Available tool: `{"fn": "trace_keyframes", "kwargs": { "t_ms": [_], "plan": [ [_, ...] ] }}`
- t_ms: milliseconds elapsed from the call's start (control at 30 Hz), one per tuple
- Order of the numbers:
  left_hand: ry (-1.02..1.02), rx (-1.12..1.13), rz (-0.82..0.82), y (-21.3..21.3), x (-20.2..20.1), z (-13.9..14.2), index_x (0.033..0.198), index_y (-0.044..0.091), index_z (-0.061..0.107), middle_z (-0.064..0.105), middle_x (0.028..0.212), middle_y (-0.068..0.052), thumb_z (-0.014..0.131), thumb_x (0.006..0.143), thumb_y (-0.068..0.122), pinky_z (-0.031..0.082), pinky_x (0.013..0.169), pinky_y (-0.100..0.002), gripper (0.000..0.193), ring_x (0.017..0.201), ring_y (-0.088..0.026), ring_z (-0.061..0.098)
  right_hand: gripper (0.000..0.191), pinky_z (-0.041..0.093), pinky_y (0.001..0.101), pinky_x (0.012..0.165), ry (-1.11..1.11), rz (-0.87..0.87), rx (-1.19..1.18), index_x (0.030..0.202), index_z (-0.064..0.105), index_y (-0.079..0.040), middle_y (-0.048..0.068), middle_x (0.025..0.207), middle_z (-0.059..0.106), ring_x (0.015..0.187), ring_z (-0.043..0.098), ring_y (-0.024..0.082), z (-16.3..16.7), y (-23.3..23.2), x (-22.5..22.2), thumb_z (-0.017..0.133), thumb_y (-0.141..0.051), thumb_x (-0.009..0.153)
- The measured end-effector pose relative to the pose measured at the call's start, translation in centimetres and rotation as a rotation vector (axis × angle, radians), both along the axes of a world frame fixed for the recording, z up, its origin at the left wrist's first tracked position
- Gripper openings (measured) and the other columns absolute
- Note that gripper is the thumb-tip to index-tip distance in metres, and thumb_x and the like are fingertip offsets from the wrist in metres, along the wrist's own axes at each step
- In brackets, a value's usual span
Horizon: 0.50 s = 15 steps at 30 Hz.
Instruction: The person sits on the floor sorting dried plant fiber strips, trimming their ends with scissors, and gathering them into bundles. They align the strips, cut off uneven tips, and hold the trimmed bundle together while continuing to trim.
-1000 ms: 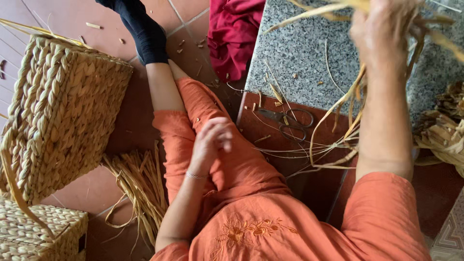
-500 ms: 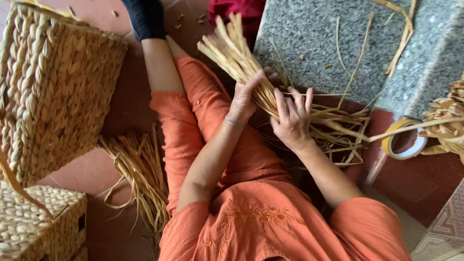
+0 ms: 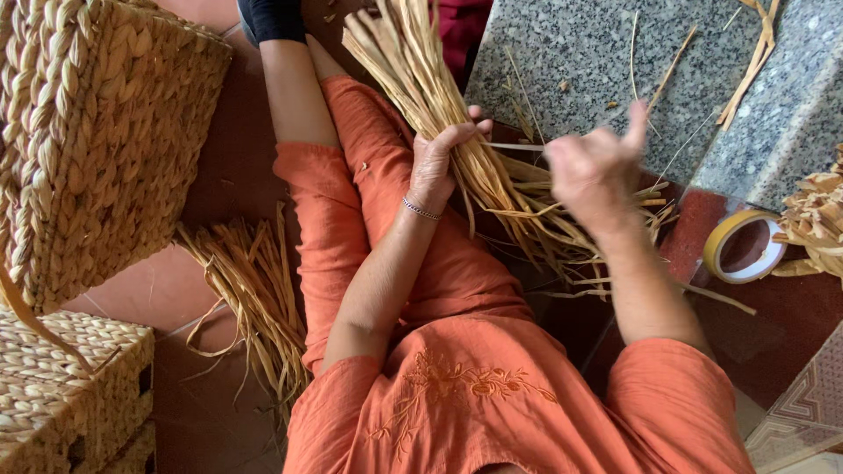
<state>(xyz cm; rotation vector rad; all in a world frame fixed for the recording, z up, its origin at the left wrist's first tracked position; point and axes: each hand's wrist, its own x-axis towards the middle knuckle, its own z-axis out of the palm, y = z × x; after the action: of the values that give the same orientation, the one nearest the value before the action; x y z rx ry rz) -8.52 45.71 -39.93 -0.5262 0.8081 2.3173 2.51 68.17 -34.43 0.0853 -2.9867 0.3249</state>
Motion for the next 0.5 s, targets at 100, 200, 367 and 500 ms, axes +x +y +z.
{"fn": "trace_keyframes", "kwargs": {
  "t_ms": [100, 200, 367, 500],
  "plan": [
    [-0.002, -0.05, 0.063, 0.2, -0.2, -0.3, 0.112, -0.002, 0.06, 0.072, 0.103, -0.013, 0.067, 0.08, -0.007, 0.064, 0.075, -0.043, 0.033, 0.088, -0.027, 0.073, 0.037, 0.021, 0.0596, 0.127, 0.034, -0.128, 0.174, 0.076, 0.061, -0.019, -0.005, 0.067, 0.049, 0.076, 0.056, 0.013, 1.3, 5.6, -0.4, 0.057, -0.002, 0.109],
    [-0.005, -0.051, 0.118, 0.1, 0.1, -0.7, 0.111, -0.005, 0.06, 0.072, 0.102, -0.014, 0.068, 0.083, -0.007, 0.063, 0.078, -0.041, 0.029, 0.088, -0.026, 0.073, 0.035, 0.026, 0.0594, 0.12, -0.086, -0.435, 0.076, 0.078, 0.058, -0.02, -0.003, 0.068, 0.047, 0.073, 0.049, 0.018, 2.0, 10.5, -1.8, 0.054, -0.006, 0.11],
    [0.04, -0.056, 0.035, -1.4, 1.8, 0.2, 0.111, -0.005, 0.061, 0.071, 0.096, -0.014, 0.072, 0.086, -0.001, 0.06, 0.077, -0.039, 0.027, 0.083, -0.024, 0.071, 0.039, 0.017, 0.0735, 0.114, -0.092, -0.3, 0.042, 0.069, 0.06, -0.019, -0.007, 0.066, 0.052, 0.075, 0.058, 0.015, -1.1, 9.0, -2.9, 0.065, -0.005, 0.106],
    [0.107, -0.081, -0.08, -4.0, 4.2, 2.3, 0.112, -0.004, 0.062, 0.07, 0.094, -0.013, 0.075, 0.087, 0.004, 0.059, 0.08, -0.038, 0.029, 0.085, -0.023, 0.07, 0.024, 0.053, 0.0481, 0.058, -0.258, -0.263, -0.06, 0.078, 0.071, -0.016, 0.003, 0.068, 0.061, 0.059, 0.055, 0.018, -5.6, 3.4, -2.6, 0.078, -0.017, 0.101]
  ]
}}
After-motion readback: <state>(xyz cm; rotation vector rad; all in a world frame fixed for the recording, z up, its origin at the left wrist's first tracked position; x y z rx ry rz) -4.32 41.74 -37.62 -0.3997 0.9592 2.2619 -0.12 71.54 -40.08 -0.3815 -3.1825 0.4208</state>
